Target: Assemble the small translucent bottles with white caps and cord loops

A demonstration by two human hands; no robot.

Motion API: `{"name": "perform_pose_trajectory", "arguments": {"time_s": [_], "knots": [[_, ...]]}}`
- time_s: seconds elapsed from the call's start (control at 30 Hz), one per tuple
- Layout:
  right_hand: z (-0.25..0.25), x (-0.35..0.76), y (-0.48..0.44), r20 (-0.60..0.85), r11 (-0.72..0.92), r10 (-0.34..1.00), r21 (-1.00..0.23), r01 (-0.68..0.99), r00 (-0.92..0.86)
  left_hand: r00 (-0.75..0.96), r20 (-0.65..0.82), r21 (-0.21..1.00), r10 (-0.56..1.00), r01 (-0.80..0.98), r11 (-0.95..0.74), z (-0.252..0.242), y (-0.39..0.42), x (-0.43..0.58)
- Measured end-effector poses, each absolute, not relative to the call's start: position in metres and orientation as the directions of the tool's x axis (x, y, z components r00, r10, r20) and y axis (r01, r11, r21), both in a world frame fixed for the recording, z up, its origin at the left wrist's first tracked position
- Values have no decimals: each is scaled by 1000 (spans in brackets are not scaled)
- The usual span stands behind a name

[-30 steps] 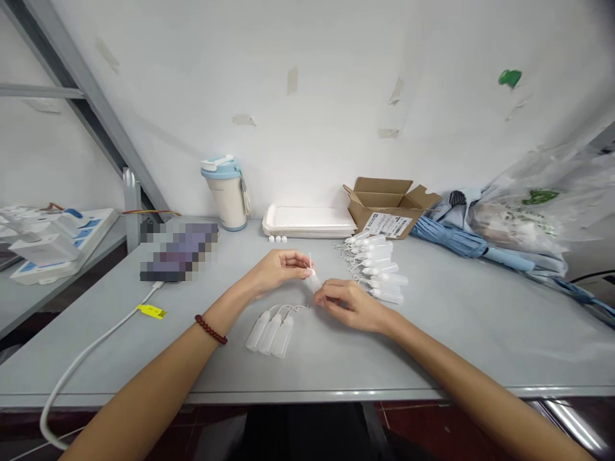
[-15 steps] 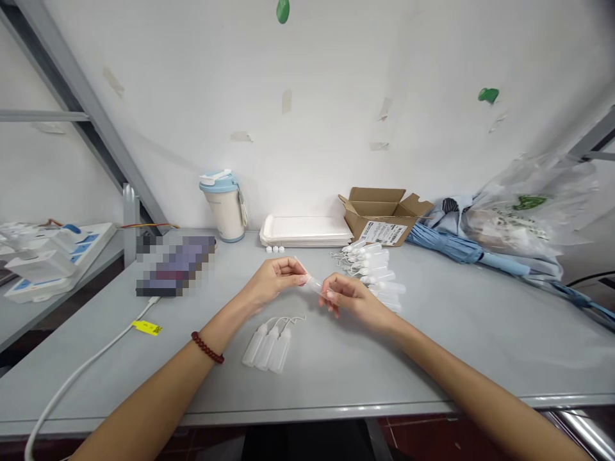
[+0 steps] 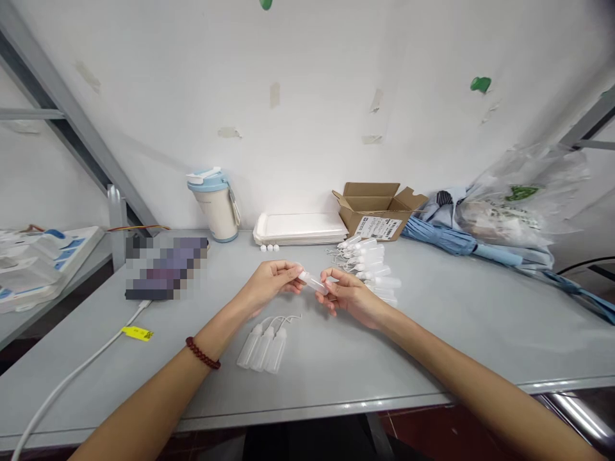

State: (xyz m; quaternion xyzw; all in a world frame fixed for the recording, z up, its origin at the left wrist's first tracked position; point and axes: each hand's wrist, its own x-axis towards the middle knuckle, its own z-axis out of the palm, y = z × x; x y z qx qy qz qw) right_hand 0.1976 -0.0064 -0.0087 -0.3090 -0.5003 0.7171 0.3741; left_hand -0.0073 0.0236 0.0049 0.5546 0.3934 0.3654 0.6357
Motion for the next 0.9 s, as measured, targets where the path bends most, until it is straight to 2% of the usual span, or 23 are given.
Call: {"name": "perform_pose_trajectory", "arguments": {"time_s": [0.13,0.27,0.53,0.73,0.9], "knots": [[-11,198,-6,-81,-213,851,-956,-200,-519,441,-99,995,892,50,86,5,24,-10],[-10,198,-6,-85,-211,869,-955,-209,-487,463,-20,995,886,92,-26,6,24,-12],[-9,197,-5,-98,-212,897,-951,-226,-432,409,31,993,912,87,-73,8,21,-9],[-10,195,-5,-129,-258,897,-929,-264,-423,404,185,982,896,-33,-187,6,20,-3],[-10,193,-6,-105,-234,907,-931,-280,-409,395,144,986,907,22,-166,6,20,-2]]}}
